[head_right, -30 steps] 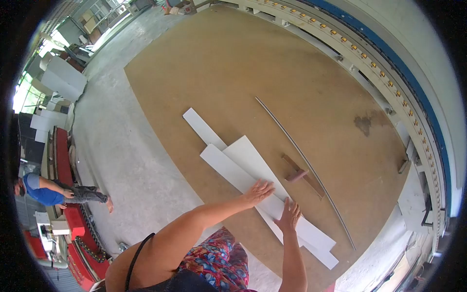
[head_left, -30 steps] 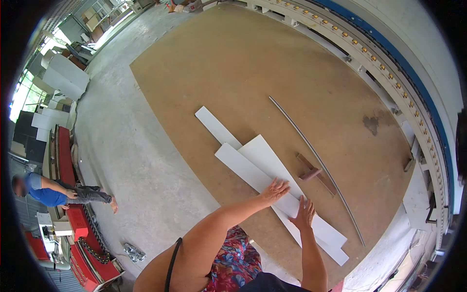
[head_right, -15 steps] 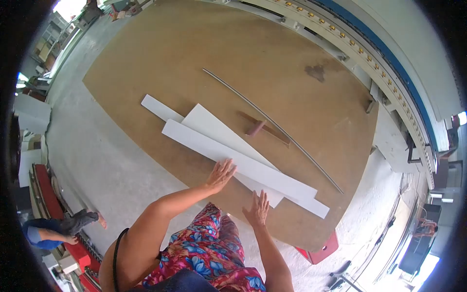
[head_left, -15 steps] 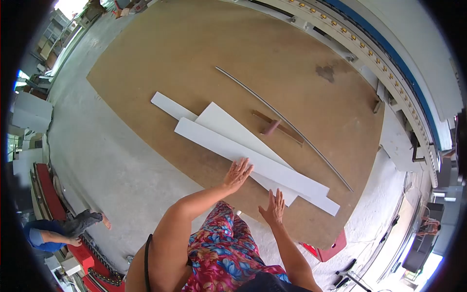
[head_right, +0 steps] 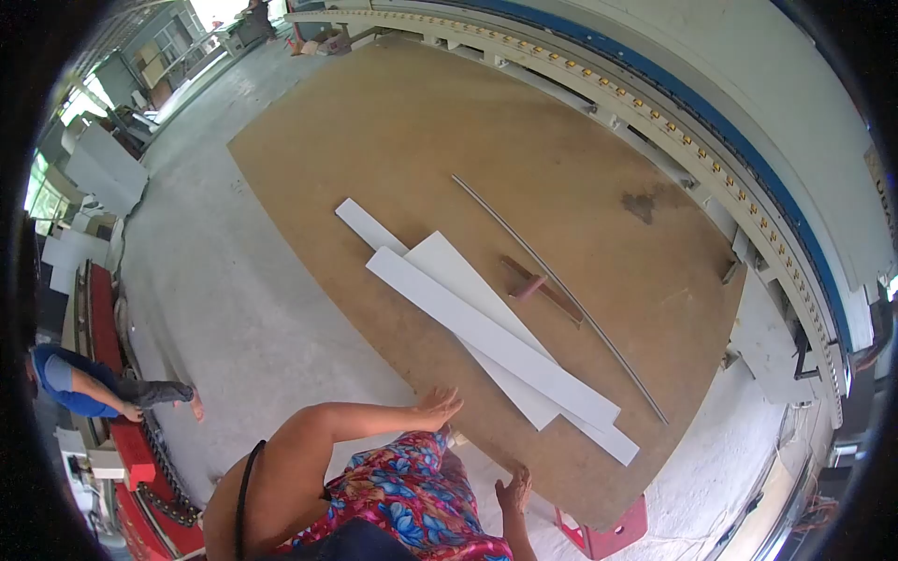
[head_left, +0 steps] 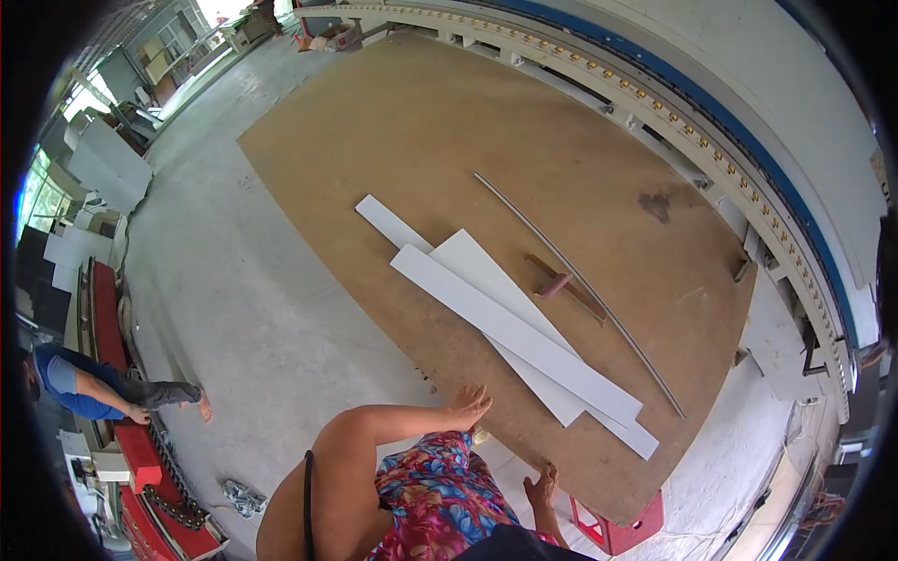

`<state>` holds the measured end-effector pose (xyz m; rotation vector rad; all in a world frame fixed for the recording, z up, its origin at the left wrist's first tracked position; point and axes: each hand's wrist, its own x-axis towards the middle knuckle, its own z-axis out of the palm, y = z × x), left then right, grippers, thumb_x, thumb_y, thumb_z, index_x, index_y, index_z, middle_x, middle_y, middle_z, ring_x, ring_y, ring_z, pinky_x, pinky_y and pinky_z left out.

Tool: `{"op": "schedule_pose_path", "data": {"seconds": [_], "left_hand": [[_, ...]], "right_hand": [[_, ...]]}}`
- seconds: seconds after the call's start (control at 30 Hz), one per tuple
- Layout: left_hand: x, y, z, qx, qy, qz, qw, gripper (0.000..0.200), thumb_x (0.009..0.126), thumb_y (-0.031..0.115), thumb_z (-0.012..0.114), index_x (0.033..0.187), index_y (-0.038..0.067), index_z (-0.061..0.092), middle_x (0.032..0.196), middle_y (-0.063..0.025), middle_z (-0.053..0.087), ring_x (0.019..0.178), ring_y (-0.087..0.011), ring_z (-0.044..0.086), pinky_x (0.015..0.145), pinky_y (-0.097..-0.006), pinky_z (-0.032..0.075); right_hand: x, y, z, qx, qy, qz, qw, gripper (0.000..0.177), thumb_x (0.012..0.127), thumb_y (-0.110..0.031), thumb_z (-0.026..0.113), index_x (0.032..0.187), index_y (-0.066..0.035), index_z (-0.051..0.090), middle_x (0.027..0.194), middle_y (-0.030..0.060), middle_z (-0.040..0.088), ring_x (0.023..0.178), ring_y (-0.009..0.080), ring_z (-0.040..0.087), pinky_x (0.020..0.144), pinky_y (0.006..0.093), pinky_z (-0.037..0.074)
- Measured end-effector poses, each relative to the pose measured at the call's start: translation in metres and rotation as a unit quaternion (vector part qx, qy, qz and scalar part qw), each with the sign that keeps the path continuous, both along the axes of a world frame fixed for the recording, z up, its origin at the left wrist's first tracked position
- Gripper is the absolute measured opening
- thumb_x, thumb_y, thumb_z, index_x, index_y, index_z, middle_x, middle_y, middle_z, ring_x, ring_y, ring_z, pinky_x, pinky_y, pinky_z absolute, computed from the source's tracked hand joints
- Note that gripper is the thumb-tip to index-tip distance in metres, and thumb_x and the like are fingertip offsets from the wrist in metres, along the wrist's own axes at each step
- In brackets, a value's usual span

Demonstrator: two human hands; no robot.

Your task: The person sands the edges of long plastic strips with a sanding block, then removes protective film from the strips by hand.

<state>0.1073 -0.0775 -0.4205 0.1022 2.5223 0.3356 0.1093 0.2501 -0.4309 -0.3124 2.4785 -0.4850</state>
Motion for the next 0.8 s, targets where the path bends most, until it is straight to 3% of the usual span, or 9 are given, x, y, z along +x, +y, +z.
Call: {"op": "schedule_pose_path", "data": {"seconds": [0.07, 0.17, 0.27, 0.4, 0.57, 0.67, 0.77, 0.8], "left_hand": [[0.009, 0.005, 0.002, 0.011, -0.034, 0.010, 0.999, 0.068, 0.077, 0.019, 0.063, 0.137, 0.005, 0.036, 0.145, -0.0268, 0.025, 0.132, -0.0415, 0.029, 0.104, -0.0580, 0.025], [0.021, 0.017, -0.010, 0.026, 0.005, 0.025, 0.999, 0.056, 0.082, 0.019, 0.057, 0.134, 0.007, 0.041, 0.140, -0.0278, 0.030, 0.126, -0.0433, 0.035, 0.101, -0.0541, 0.029], [0.023, 0.025, -0.019, 0.022, 0.043, 0.021, 0.999, 0.065, 0.075, 0.020, 0.065, 0.133, 0.004, 0.039, 0.140, -0.0269, 0.032, 0.125, -0.0401, 0.038, 0.099, -0.0557, 0.032], [0.015, 0.021, -0.011, 0.040, 0.037, 0.041, 0.998, 0.056, 0.076, 0.019, 0.063, 0.126, 0.004, 0.044, 0.136, -0.0255, 0.036, 0.121, -0.0388, 0.042, 0.095, -0.0533, 0.035], [0.003, -0.006, -0.011, 0.071, 0.030, 0.085, 0.993, 0.056, 0.074, 0.016, 0.062, 0.126, 0.006, 0.045, 0.132, -0.0269, 0.040, 0.118, -0.0432, 0.042, 0.095, -0.0547, 0.034], [0.004, -0.027, -0.014, 0.080, 0.072, 0.149, 0.983, 0.055, 0.073, 0.015, 0.064, 0.125, 0.007, 0.048, 0.128, -0.0232, 0.044, 0.117, -0.0424, 0.042, 0.095, -0.0549, 0.034], [-0.002, -0.068, -0.014, 0.108, 0.025, 0.165, 0.980, 0.056, 0.078, 0.021, 0.061, 0.130, 0.009, 0.044, 0.135, -0.0223, 0.041, 0.121, -0.0383, 0.043, 0.096, -0.0526, 0.036], [0.003, -0.080, -0.028, 0.099, 0.076, 0.205, 0.971, 0.058, 0.079, 0.024, 0.062, 0.133, 0.013, 0.043, 0.139, -0.0193, 0.039, 0.123, -0.0373, 0.041, 0.097, -0.0526, 0.036]], "right_hand": [[0.001, 0.004, -0.007, 0.005, 0.020, 0.003, 1.000, 0.065, 0.068, -0.022, 0.075, 0.124, -0.002, 0.050, 0.134, 0.0222, 0.039, 0.124, 0.0373, 0.038, 0.103, 0.0429, 0.036], [-0.002, 0.004, -0.018, 0.000, 0.035, 0.015, 0.999, 0.062, 0.068, -0.021, 0.075, 0.121, 0.000, 0.052, 0.130, 0.0219, 0.044, 0.123, 0.0374, 0.039, 0.103, 0.0427, 0.036], [-0.009, -0.004, -0.008, -0.010, 0.011, -0.006, 1.000, 0.060, 0.067, -0.021, 0.075, 0.120, 0.000, 0.054, 0.128, 0.0225, 0.046, 0.123, 0.0369, 0.040, 0.103, 0.0424, 0.037], [-0.013, 0.000, -0.018, -0.012, 0.010, 0.000, 1.000, 0.060, 0.066, -0.020, 0.076, 0.119, -0.001, 0.055, 0.126, 0.0224, 0.048, 0.122, 0.0362, 0.042, 0.102, 0.0419, 0.038], [-0.017, -0.002, -0.020, 0.003, -0.012, -0.005, 1.000, 0.059, 0.065, -0.019, 0.076, 0.118, -0.002, 0.056, 0.124, 0.0223, 0.050, 0.120, 0.0358, 0.044, 0.101, 0.0416, 0.039], [-0.017, -0.007, -0.024, 0.010, 0.005, 0.005, 1.000, 0.060, 0.066, -0.018, 0.076, 0.119, -0.001, 0.055, 0.123, 0.0231, 0.050, 0.119, 0.0361, 0.045, 0.099, 0.0420, 0.040], [-0.014, -0.023, -0.032, 0.015, 0.020, -0.051, 0.998, 0.062, 0.066, -0.019, 0.075, 0.121, -0.001, 0.053, 0.123, 0.0227, 0.050, 0.118, 0.0366, 0.046, 0.100, 0.0419, 0.040], [-0.015, -0.035, -0.029, 0.066, -0.011, -0.077, 0.995, 0.063, 0.068, -0.021, 0.074, 0.125, -0.007, 0.053, 0.127, 0.0191, 0.050, 0.121, 0.0373, 0.042, 0.102, 0.0405, 0.038]]}}
